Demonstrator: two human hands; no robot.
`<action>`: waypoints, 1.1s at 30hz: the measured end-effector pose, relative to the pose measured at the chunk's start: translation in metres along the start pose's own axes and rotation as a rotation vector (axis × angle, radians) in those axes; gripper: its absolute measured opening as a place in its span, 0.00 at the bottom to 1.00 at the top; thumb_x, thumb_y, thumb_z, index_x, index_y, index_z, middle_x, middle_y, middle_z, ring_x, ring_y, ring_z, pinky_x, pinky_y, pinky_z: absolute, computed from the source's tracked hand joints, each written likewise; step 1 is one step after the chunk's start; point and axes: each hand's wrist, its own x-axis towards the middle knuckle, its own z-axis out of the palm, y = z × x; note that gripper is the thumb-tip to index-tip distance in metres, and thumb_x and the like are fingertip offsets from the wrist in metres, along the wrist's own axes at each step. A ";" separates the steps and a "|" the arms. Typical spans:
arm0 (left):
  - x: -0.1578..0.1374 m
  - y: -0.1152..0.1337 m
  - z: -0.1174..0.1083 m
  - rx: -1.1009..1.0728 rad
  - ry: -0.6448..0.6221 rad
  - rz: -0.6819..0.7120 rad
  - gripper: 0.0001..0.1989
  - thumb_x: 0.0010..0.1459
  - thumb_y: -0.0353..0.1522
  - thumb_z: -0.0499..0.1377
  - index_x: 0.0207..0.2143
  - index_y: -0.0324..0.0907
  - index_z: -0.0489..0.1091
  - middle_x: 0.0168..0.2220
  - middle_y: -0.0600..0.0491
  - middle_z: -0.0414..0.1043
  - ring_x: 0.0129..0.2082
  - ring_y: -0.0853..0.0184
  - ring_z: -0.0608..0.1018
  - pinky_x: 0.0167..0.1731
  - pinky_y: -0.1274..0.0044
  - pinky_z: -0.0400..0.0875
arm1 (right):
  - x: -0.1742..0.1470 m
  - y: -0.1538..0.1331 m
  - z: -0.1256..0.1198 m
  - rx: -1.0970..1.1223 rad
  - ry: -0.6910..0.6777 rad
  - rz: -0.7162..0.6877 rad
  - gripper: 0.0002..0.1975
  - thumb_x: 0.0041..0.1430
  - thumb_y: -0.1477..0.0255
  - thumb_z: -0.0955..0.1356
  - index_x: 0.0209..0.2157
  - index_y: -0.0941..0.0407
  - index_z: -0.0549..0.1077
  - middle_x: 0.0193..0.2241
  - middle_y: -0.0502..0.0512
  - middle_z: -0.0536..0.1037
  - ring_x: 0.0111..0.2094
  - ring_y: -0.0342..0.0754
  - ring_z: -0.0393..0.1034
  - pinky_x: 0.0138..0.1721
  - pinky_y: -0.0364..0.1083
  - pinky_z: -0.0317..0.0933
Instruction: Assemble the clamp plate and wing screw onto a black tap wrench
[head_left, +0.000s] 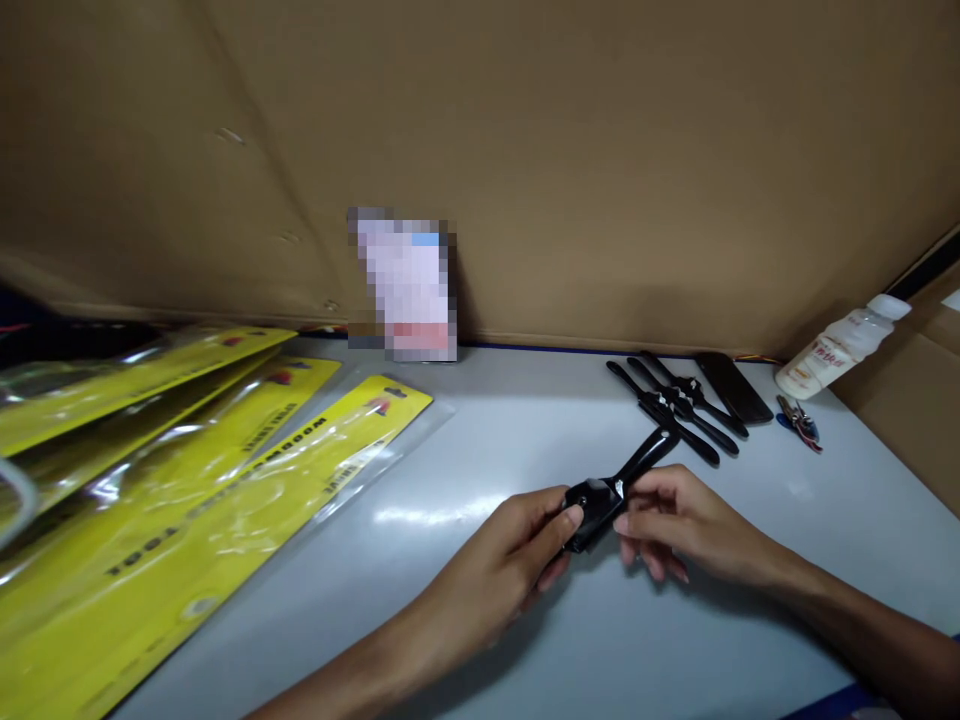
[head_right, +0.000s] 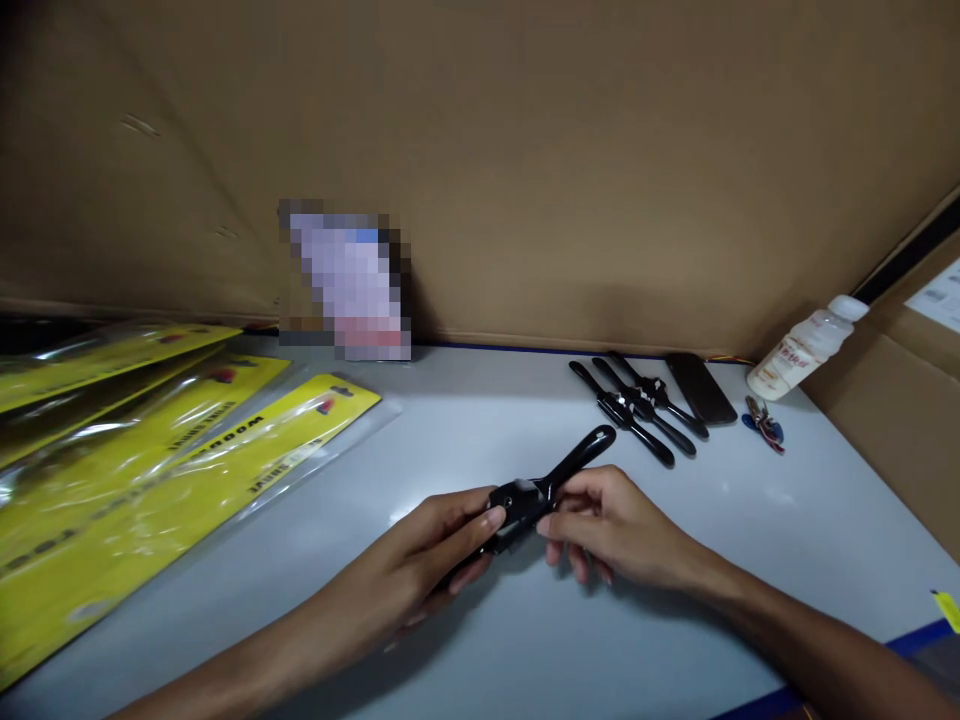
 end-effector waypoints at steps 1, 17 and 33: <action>0.000 0.000 0.001 0.012 0.000 0.020 0.20 0.63 0.50 0.49 0.32 0.43 0.63 0.19 0.63 0.54 0.14 0.76 0.54 0.14 0.81 0.49 | 0.000 0.000 0.001 0.018 -0.006 0.002 0.13 0.57 0.63 0.71 0.29 0.58 0.70 0.25 0.51 0.76 0.17 0.36 0.64 0.14 0.36 0.53; -0.003 -0.001 0.007 0.030 -0.017 0.099 0.20 0.67 0.47 0.47 0.32 0.41 0.66 0.22 0.60 0.56 0.21 0.72 0.58 0.21 0.79 0.52 | 0.005 0.011 0.019 0.112 0.126 -0.020 0.24 0.59 0.55 0.69 0.18 0.58 0.72 0.13 0.50 0.70 0.11 0.37 0.60 0.12 0.37 0.52; -0.001 -0.012 0.011 -0.044 0.065 0.144 0.21 0.66 0.49 0.48 0.30 0.42 0.62 0.25 0.58 0.58 0.25 0.71 0.58 0.24 0.78 0.54 | -0.002 0.003 0.000 -0.008 -0.037 -0.009 0.14 0.61 0.63 0.69 0.28 0.57 0.69 0.25 0.53 0.78 0.17 0.36 0.65 0.15 0.36 0.55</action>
